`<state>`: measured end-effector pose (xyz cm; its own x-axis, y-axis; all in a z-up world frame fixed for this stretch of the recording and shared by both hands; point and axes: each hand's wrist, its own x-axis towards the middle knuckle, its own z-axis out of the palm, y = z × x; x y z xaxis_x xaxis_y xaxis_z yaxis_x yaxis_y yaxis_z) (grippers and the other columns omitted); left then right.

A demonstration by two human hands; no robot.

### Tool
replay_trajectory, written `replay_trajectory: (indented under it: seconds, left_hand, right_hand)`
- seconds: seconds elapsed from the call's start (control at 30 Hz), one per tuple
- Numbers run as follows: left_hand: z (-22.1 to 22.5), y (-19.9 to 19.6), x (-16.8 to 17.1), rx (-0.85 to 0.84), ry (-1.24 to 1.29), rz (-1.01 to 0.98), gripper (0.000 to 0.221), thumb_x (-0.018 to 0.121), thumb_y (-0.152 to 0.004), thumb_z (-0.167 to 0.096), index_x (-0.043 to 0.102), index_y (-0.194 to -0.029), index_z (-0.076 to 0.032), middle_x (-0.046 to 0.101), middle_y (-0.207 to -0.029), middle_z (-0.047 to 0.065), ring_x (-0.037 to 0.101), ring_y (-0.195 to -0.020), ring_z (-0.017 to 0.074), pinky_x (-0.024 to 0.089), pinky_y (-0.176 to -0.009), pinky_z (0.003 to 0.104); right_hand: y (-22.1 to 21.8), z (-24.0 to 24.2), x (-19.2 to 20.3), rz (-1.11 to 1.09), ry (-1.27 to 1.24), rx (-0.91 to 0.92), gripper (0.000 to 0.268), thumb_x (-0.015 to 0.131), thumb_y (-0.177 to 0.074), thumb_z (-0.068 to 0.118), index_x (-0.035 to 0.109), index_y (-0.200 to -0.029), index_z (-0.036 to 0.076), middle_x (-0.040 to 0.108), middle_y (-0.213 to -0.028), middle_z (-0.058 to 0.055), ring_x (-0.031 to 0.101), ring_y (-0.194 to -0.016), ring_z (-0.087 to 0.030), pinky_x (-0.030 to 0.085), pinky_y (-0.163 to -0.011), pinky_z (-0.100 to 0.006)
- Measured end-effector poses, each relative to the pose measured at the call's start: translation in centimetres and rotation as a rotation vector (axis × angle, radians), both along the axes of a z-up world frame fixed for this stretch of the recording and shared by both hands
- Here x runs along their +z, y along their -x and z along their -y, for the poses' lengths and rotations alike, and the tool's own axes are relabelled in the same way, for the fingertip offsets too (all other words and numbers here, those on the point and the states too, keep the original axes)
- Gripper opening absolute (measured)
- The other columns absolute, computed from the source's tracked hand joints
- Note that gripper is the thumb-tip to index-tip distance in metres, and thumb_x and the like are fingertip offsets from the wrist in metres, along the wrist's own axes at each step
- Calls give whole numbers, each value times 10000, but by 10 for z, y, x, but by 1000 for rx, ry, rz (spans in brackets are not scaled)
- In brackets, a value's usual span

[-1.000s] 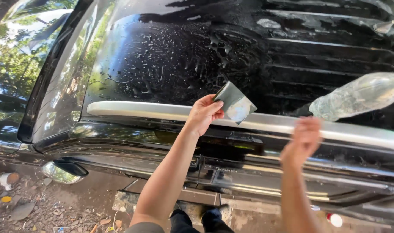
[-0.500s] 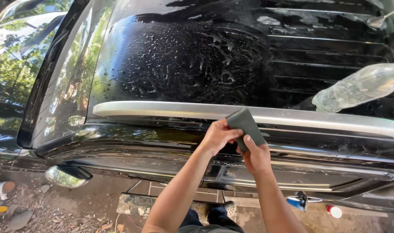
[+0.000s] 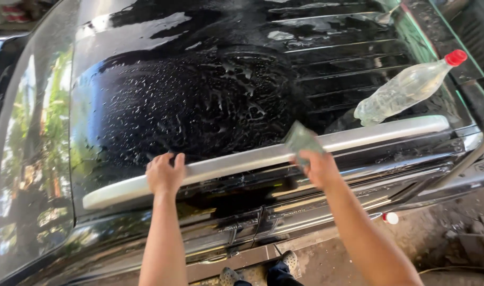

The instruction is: Cleaning and scrubbing the roof of a black vehicle using water and a cleaning pad.

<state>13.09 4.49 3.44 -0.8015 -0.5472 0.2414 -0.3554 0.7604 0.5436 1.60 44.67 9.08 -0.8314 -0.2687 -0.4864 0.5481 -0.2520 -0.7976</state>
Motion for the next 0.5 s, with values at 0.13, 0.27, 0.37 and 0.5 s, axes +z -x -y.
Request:
replay_trajectory:
  seconds: [0.13, 0.27, 0.37, 0.5]
  left_hand:
    - [10, 11, 27, 212, -94, 370, 594, 574, -915, -632, 721, -1230, -149, 674, -1298, 71, 558, -1258, 299, 435, -1049, 449]
    - [10, 14, 26, 280, -118, 441, 662, 523, -927, -689, 708, -1260, -149, 664, -1320, 67, 565, -1261, 286, 450, -1026, 448]
    - [10, 14, 27, 277, -113, 446, 650, 535, -923, -683, 723, -1233, -143, 679, -1302, 66, 586, -1237, 291, 466, -1015, 446]
    - [11, 18, 27, 287, -90, 434, 616, 546, -929, -660, 744, -1188, -138, 703, -1268, 64, 604, -1213, 302, 479, -1004, 452]
  right_hand:
    - [119, 20, -19, -842, -888, -31, 641, 543, -963, 104, 389, -1583, 158, 598, -1399, -194, 657, -1096, -357, 527, -858, -411]
    - [198, 43, -55, -1199, -1243, 276, 643, 539, -996, 176, 302, -1576, 31, 461, -1551, -252, 527, -1271, -450, 468, -1010, -517]
    - [172, 93, -62, -1334, -1539, 826, 673, 621, -937, 397, 368, -1442, 32, 380, -1534, -229, 356, -1407, -368, 329, -1019, -620]
    - [168, 106, -16, -1476, -1380, 989, 709, 619, -876, 463, 401, -1413, 56, 380, -1522, -191, 335, -1431, -344, 325, -1056, -573]
